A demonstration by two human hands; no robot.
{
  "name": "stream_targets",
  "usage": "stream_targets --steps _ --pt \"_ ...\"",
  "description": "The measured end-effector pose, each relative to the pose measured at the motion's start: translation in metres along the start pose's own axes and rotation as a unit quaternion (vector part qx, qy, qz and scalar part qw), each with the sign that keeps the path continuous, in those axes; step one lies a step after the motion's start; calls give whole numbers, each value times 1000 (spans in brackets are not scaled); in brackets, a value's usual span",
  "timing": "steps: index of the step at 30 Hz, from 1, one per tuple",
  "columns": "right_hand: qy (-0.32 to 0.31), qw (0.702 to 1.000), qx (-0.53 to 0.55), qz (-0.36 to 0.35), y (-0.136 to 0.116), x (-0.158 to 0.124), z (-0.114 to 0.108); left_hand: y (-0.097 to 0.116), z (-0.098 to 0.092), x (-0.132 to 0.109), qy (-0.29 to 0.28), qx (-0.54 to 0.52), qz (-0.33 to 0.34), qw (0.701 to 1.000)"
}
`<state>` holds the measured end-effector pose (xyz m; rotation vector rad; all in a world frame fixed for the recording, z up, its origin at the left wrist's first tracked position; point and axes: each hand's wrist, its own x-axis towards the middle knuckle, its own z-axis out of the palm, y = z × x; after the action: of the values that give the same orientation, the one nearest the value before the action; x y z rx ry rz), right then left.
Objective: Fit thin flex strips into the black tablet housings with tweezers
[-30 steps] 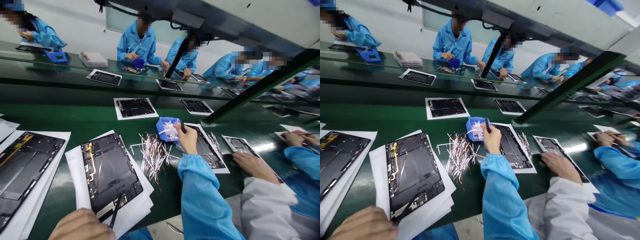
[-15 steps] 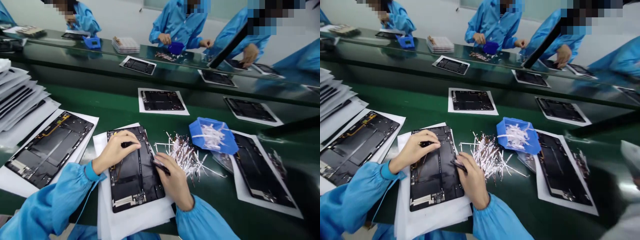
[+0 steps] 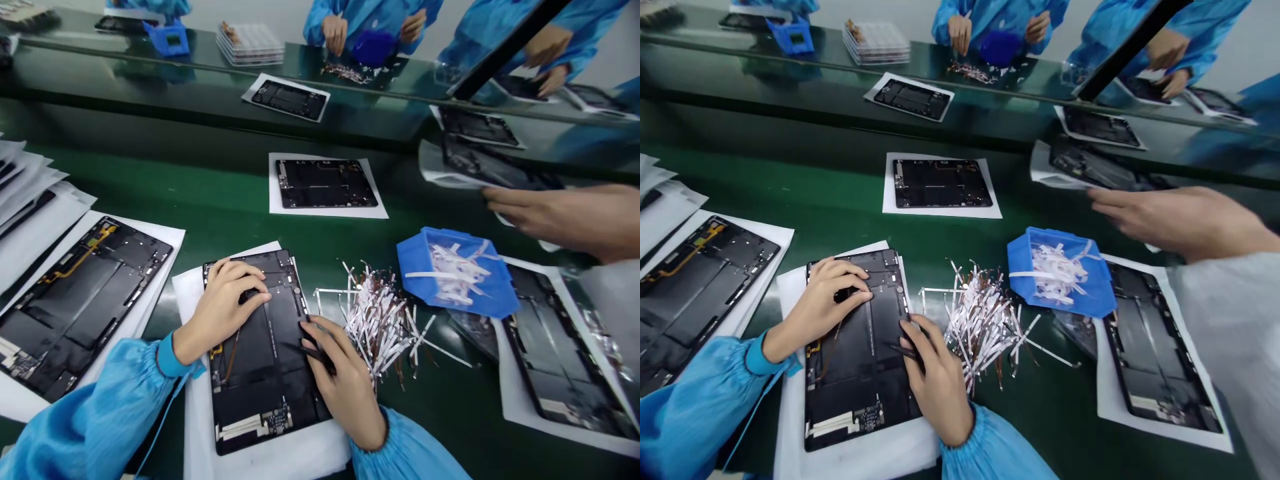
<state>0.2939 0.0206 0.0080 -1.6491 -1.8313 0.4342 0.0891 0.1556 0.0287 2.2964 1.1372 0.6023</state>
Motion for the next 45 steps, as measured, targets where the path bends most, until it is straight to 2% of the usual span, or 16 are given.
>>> stream_targets --steps 11,38,41,43,45 --pt "-12 1000 19 11 3 -2 0 1 -1 2 -25 30 -3 999" --pt "-6 1000 14 6 3 1 1 3 -1 3 -21 46 -8 999" --pt "-2 1000 -16 -3 1 -1 -1 2 0 3 -15 52 -7 999" --pt "19 997 -75 -17 -3 -6 -7 1 1 2 -9 58 -6 998" --pt "27 988 -135 -66 -10 -14 -15 1 2 1 -2 64 -5 998"
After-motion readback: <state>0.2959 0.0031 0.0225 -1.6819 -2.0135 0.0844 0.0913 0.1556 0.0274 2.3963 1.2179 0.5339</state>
